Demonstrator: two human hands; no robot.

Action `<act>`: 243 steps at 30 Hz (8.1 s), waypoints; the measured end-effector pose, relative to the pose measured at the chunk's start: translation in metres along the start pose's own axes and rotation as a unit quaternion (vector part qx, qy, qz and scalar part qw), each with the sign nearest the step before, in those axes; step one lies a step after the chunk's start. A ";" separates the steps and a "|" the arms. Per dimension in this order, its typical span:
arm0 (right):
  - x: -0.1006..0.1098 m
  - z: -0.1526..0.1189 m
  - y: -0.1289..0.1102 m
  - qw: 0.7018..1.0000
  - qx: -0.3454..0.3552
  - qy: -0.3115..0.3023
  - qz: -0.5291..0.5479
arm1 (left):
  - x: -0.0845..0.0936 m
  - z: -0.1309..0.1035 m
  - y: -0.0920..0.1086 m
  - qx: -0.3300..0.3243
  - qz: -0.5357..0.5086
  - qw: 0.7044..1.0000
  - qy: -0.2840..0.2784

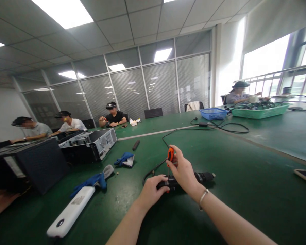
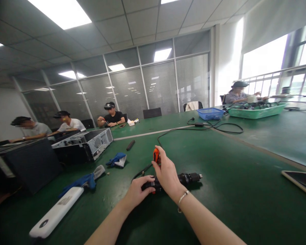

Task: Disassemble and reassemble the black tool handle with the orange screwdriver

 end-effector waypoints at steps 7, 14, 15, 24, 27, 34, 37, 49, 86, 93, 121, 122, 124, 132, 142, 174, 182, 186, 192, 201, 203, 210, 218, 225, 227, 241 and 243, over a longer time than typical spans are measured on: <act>-0.002 0.004 0.003 0.998 -0.003 -0.039 0.048 | 0.001 0.001 -0.005 0.020 -0.011 1.000 0.001; -0.002 0.003 0.006 0.995 0.004 -0.065 0.079 | 0.003 0.003 -0.003 0.035 -0.022 0.999 -0.009; -0.003 0.002 0.006 0.994 0.002 -0.069 0.085 | 0.003 0.003 -0.003 0.036 -0.024 0.999 -0.011; -0.003 -0.002 0.003 0.997 0.013 -0.060 0.040 | 0.005 0.003 0.002 0.044 -0.031 0.998 -0.022; -0.003 -0.003 0.001 0.998 0.022 -0.052 0.030 | 0.004 0.002 0.000 0.036 -0.031 0.999 -0.023; -0.005 -0.002 0.000 0.995 0.019 -0.080 0.056 | 0.002 0.001 -0.002 0.025 -0.028 0.999 -0.018; -0.006 -0.003 -0.002 0.995 0.019 -0.085 0.055 | 0.004 0.001 -0.001 0.031 -0.013 0.999 -0.016; 0.001 -0.004 -0.005 0.998 0.050 -0.031 0.004 | 0.005 0.000 0.001 0.031 -0.026 0.999 -0.014; -0.001 -0.005 0.002 0.999 0.049 -0.011 0.001 | 0.036 -0.009 -0.032 0.100 0.006 0.995 -0.020; 0.005 -0.016 -0.007 0.989 0.120 0.041 0.074 | 0.028 -0.008 -0.027 0.081 0.034 0.996 -0.006; -0.020 -0.040 -0.033 0.978 0.194 -0.076 -0.025 | 0.014 -0.007 -0.017 0.043 0.016 0.999 -0.011; -0.019 -0.040 -0.032 0.978 0.193 -0.069 -0.026 | 0.014 -0.007 -0.018 0.042 0.016 0.999 -0.012; -0.019 -0.040 -0.032 0.979 0.192 -0.070 -0.015 | 0.014 -0.007 -0.018 0.041 0.013 0.999 -0.013; -0.024 -0.043 -0.033 0.975 0.204 -0.087 -0.008 | 0.016 -0.006 -0.011 0.034 0.008 0.999 -0.012; -0.023 -0.046 -0.043 0.970 0.201 -0.131 0.043 | 0.015 -0.006 -0.010 0.041 0.031 0.998 -0.022; -0.020 -0.046 -0.043 0.970 0.217 -0.110 0.006 | 0.016 -0.006 -0.008 0.028 0.012 0.999 -0.016; -0.020 -0.043 -0.040 0.976 0.199 -0.084 -0.013 | 0.015 -0.006 -0.009 0.026 0.018 0.999 -0.010; -0.019 -0.046 -0.044 0.973 0.210 -0.100 -0.001 | 0.015 -0.006 -0.008 0.021 0.024 0.999 -0.014; -0.022 -0.048 -0.044 0.970 0.222 -0.089 -0.031 | 0.016 -0.006 -0.011 0.017 0.026 0.999 -0.007; -0.020 -0.050 -0.045 0.969 0.225 -0.083 -0.052 | 0.016 -0.006 -0.010 0.010 0.036 0.999 -0.001; -0.019 -0.049 -0.043 0.971 0.219 -0.081 -0.049 | 0.016 -0.006 -0.009 0.005 0.033 0.999 0.002; -0.022 -0.052 -0.044 0.967 0.234 -0.098 -0.028 | 0.015 -0.005 -0.008 0.003 0.038 0.999 -0.010; -0.020 -0.048 -0.042 0.970 0.228 -0.074 -0.036 | 0.013 -0.006 -0.009 0.000 0.030 0.999 -0.009; -0.023 -0.047 -0.040 0.973 0.210 -0.088 -0.034 | 0.015 -0.006 -0.008 0.005 0.020 1.000 -0.011; -0.023 -0.046 -0.039 0.975 0.203 -0.086 -0.039 | 0.015 -0.006 -0.009 0.007 0.024 1.000 -0.012; -0.020 -0.044 -0.039 0.976 0.205 -0.077 -0.015 | 0.013 -0.007 -0.011 0.004 0.029 1.000 -0.008; -0.022 -0.046 -0.041 0.973 0.210 -0.098 -0.002 | 0.013 -0.006 -0.010 0.002 0.026 1.000 -0.008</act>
Point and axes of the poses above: each hand's wrist, its own z-axis towards the middle knuckle, its own x-axis out of the back of the hand, y = z × x, the point moved 7 cm from there along z, towards the middle knuckle, and after that the axes turned 9 degrees about -x, right-handed, at the moved point
